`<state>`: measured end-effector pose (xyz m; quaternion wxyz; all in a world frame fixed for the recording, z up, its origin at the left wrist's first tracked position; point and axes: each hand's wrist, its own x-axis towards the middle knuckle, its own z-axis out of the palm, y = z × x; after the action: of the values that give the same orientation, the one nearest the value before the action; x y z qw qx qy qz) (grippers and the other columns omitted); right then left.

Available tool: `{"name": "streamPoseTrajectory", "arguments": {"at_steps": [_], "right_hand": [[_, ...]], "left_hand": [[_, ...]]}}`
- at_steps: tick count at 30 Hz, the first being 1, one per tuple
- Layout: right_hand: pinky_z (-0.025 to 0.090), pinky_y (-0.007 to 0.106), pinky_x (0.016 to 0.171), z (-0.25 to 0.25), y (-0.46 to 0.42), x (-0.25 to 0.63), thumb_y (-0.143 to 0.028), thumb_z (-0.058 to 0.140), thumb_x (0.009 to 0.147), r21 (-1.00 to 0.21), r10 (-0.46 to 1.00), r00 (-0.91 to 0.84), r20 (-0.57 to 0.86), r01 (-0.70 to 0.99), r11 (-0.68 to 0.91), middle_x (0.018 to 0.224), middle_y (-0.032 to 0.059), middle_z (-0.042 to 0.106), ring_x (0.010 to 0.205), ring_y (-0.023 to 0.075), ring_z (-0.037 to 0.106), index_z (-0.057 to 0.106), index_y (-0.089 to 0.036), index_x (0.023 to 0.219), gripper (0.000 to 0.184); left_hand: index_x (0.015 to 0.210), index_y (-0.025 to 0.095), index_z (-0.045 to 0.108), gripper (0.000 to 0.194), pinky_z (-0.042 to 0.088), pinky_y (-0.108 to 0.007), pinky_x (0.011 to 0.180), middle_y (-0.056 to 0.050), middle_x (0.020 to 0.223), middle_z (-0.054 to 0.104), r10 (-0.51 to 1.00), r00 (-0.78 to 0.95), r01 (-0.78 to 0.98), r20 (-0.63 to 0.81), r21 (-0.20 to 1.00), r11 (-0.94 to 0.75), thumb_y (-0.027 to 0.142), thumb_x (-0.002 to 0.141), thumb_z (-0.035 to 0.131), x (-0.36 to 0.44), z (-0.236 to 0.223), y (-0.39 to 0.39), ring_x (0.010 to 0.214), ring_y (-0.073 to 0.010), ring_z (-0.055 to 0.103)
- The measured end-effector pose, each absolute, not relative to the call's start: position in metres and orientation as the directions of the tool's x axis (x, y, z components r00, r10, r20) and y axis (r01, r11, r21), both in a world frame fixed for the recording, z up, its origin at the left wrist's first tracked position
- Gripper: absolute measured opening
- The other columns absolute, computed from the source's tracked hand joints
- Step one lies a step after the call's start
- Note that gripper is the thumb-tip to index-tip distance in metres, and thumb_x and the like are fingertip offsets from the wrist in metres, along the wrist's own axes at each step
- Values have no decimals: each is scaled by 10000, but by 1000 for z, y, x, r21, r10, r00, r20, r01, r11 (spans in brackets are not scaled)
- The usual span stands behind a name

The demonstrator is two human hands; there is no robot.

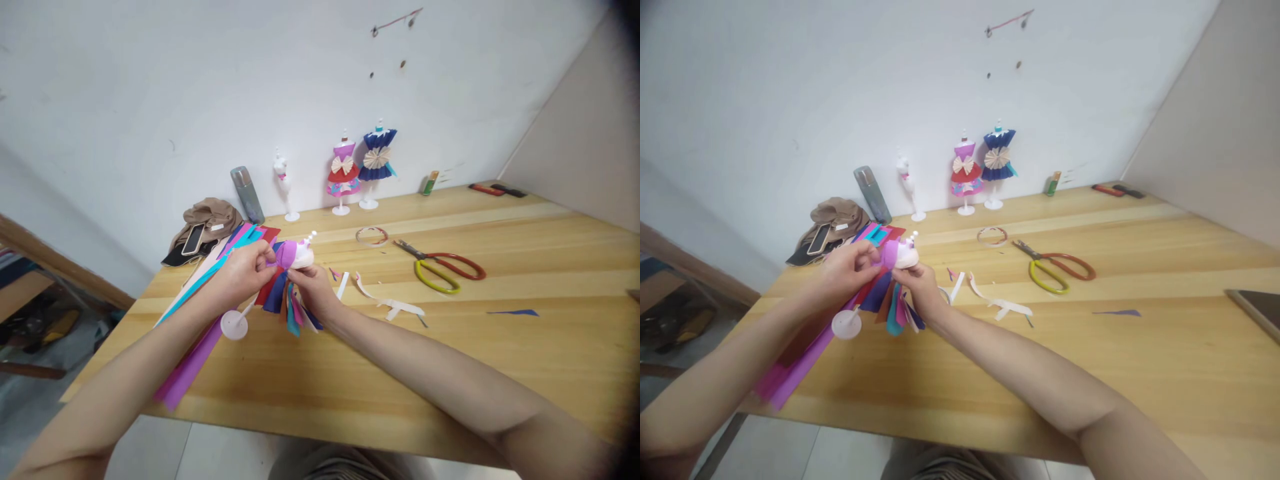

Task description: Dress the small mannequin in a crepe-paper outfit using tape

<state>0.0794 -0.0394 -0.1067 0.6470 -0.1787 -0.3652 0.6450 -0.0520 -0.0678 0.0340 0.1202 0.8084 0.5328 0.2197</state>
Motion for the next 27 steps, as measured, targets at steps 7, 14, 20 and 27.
{"name": "streamPoseTrajectory", "arguments": {"at_steps": [7, 14, 20, 27], "right_hand": [[503, 422, 939, -107, -40, 79, -384, 898, 608, -707, 966, -100, 238, -700, 102, 893, 38, 806, 880, 251, 710, 818, -227, 879, 324], [510, 429, 951, -103, -42, 79, -400, 897, 620, -699, 964, -108, 243, -708, 97, 919, 38, 809, 913, 265, 719, 820, -233, 895, 331], [506, 421, 956, -101, -42, 80, -381, 891, 626, -700, 964, -104, 246, -707, 102, 912, 36, 809, 911, 260, 719, 825, -232, 897, 317], [511, 412, 920, -100, -40, 82, -374, 898, 614, -699, 964, -85, 253, -704, 121, 872, 31, 804, 864, 244, 706, 823, -230, 848, 285]], "left_hand": [[741, 221, 468, 170, 303, -236, 500, 88, 534, 438, 943, 303, 814, 137, 478, -331, 239, 779, 632, -48, 41, -68, 502, -114, 420], [892, 206, 627, 194, 471, -277, 646, 23, 697, 629, 935, 192, 823, 299, 470, -319, 389, 829, 613, -55, 37, -69, 661, -162, 593], [1279, 188, 636, 622, 471, -444, 1071, -105, 1360, 653, 945, 269, 860, 185, 396, -322, 524, 756, 667, -56, 34, -67, 1260, -322, 594], [1117, 157, 700, 466, 514, -412, 1019, -100, 1174, 737, 949, 264, 848, 170, 429, -312, 443, 750, 663, -45, 29, -65, 1129, -310, 670]]}}
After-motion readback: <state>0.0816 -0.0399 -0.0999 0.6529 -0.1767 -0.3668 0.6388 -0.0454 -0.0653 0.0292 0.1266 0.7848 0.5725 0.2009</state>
